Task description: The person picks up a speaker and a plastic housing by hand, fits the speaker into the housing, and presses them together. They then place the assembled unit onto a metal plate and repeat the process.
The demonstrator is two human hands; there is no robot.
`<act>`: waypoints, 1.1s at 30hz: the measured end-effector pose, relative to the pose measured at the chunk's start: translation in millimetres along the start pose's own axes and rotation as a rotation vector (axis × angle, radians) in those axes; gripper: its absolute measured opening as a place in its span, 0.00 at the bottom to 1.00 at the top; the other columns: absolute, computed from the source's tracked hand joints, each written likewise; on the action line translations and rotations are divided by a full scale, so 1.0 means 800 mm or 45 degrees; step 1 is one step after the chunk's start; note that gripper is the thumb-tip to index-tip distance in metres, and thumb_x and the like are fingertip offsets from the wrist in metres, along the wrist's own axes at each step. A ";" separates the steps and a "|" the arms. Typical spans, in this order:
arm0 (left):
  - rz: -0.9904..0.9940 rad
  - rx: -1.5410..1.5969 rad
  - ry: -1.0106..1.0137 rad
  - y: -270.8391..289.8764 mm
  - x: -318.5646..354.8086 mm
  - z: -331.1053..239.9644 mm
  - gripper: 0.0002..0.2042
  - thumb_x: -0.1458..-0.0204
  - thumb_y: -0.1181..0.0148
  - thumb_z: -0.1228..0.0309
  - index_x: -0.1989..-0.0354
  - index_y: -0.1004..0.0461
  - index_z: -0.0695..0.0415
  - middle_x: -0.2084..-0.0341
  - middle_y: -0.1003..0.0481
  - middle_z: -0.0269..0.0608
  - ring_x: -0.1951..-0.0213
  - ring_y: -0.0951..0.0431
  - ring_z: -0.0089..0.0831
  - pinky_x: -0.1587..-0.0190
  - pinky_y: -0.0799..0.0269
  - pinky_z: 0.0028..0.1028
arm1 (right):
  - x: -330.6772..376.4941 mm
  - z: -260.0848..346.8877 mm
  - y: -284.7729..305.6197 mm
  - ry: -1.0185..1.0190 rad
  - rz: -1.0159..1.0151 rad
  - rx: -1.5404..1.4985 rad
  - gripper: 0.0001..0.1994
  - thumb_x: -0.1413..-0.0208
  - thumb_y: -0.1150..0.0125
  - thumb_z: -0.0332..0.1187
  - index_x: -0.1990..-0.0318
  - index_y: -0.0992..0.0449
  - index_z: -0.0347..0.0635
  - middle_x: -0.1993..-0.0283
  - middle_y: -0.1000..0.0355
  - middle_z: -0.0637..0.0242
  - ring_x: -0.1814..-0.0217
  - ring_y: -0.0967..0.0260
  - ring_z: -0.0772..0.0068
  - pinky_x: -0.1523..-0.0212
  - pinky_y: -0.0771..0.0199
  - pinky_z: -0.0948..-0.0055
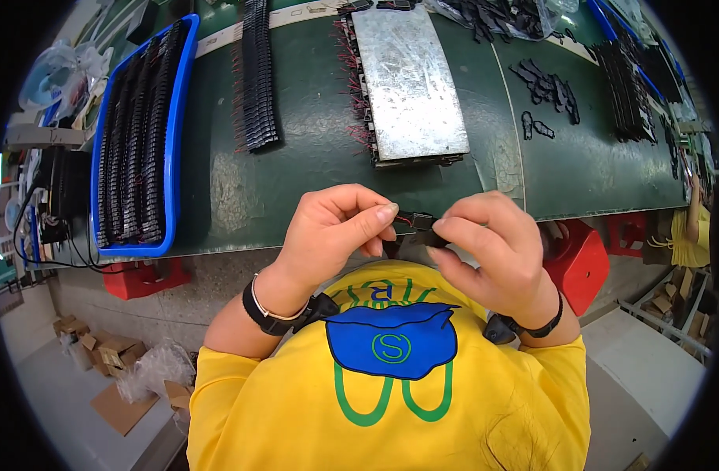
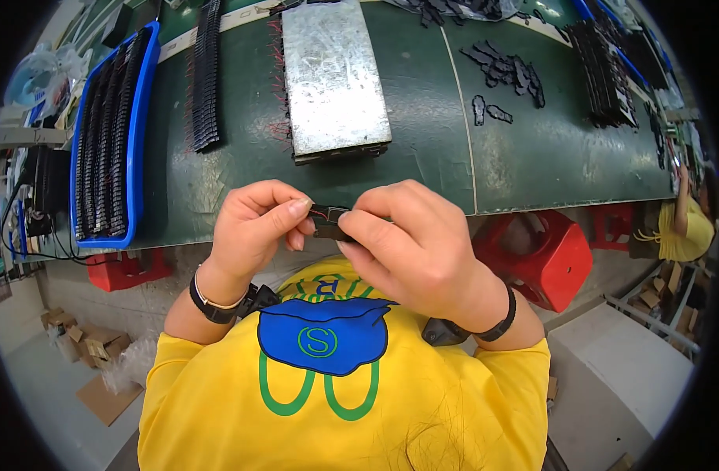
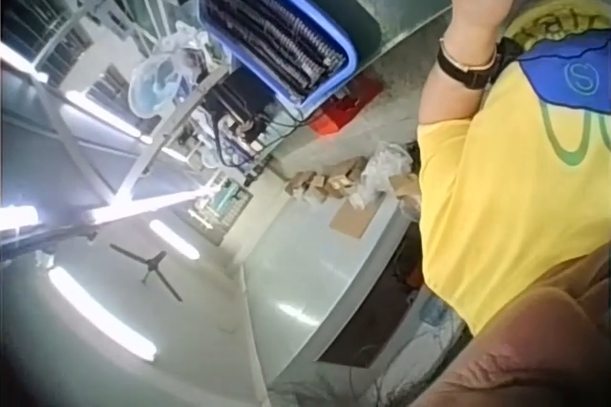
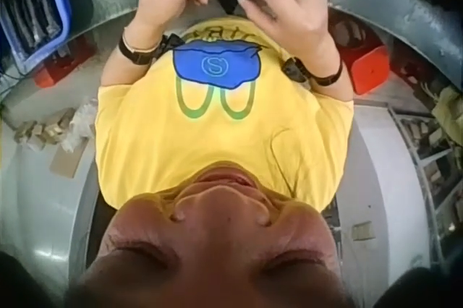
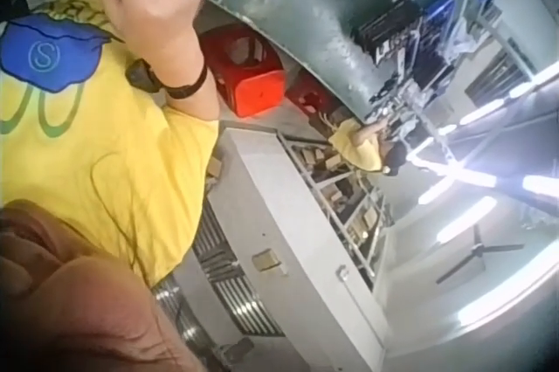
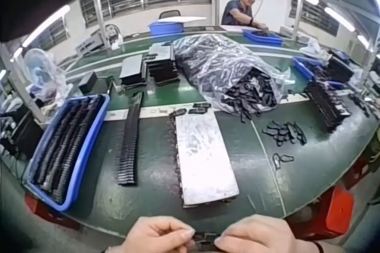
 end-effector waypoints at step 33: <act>0.045 -0.034 0.010 -0.015 0.015 0.008 0.07 0.44 0.46 0.73 0.64 0.25 0.65 0.76 0.22 0.41 0.77 0.24 0.21 0.72 0.27 0.20 | 0.013 0.003 -0.023 -0.071 0.019 0.152 0.13 0.63 0.35 0.22 0.66 0.27 0.33 0.67 0.27 0.56 0.68 0.26 0.59 0.70 0.24 0.69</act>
Point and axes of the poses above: each hand's wrist, its own x-axis away from the middle knuckle, its own y-axis out of the back of the hand, z = x × y, the point moved 10 cm from there along -x, towards the middle knuckle
